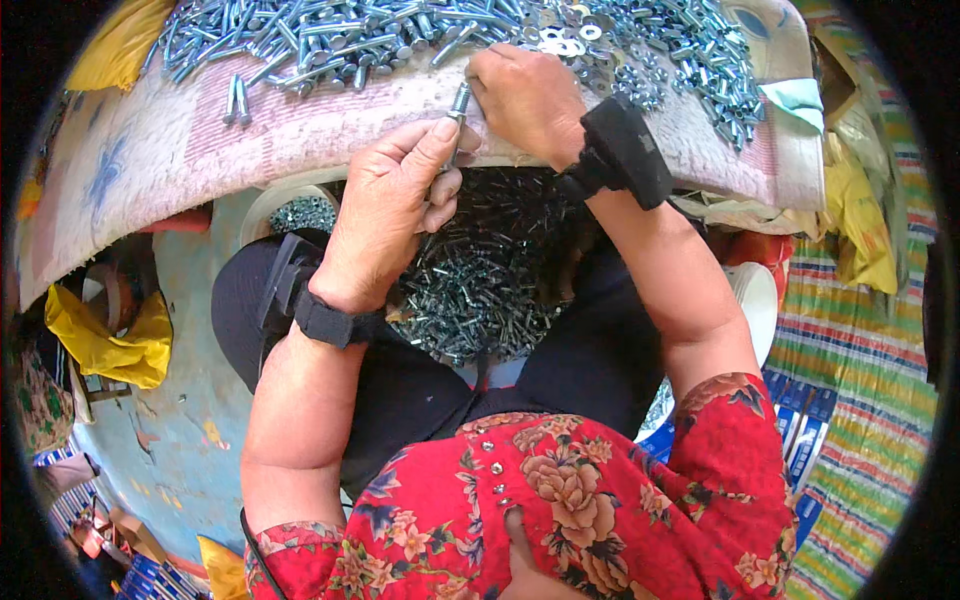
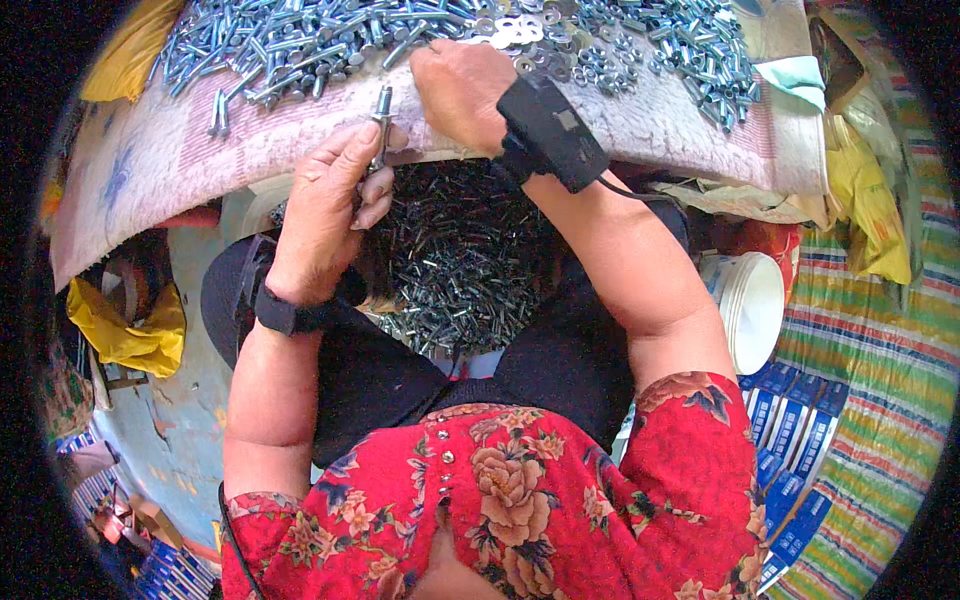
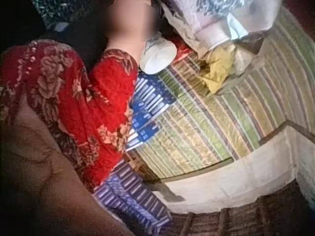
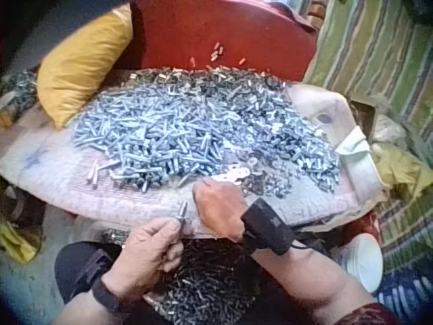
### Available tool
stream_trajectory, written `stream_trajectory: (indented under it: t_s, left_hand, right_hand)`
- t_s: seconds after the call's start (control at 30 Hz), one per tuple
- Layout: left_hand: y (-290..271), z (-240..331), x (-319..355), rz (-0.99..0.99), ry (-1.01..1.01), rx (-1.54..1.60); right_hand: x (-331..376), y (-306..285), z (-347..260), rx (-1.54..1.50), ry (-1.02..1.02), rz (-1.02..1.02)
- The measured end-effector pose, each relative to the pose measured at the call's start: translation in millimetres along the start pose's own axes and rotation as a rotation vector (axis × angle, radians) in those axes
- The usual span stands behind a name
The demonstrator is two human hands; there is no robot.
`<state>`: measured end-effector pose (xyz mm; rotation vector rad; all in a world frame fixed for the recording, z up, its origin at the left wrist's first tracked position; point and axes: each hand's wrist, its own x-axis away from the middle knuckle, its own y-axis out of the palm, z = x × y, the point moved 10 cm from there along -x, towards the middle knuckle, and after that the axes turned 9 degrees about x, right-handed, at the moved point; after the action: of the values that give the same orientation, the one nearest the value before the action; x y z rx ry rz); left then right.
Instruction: The person is manually assembling bolts by putting washers and nuts onto long metal bolts.
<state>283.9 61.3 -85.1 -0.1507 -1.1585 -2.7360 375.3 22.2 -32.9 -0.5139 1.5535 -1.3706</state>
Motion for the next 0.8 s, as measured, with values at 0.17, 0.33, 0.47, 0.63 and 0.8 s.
stream_trajectory:
  t_s: [0.17,0.33,0.47,0.63,0.8]
  left_hand:
    - [5,-3,-2,0.003,-0.02,-0.023]
    - [8,-7,-2,-0.02,-0.03,-0.01]
    - [10,-8,-3,-0.029,-0.035,-0.018]
    - [19,-15,-4,-0.05,-0.074,-0.04]
    - [37,-27,-4,-0.151,-0.118,-0.142]
  right_hand:
    - [-2,3,7,0.006,0.018,-0.064]
    - [-8,18,4,0.016,-0.053,-0.321]
    - [-4,0,11,-0.074,-0.028,-0.153]
    - [44,-49,40,-0.674,0.38,0.31]
    - [74,-71,32,-0.745,0.399,0.41]
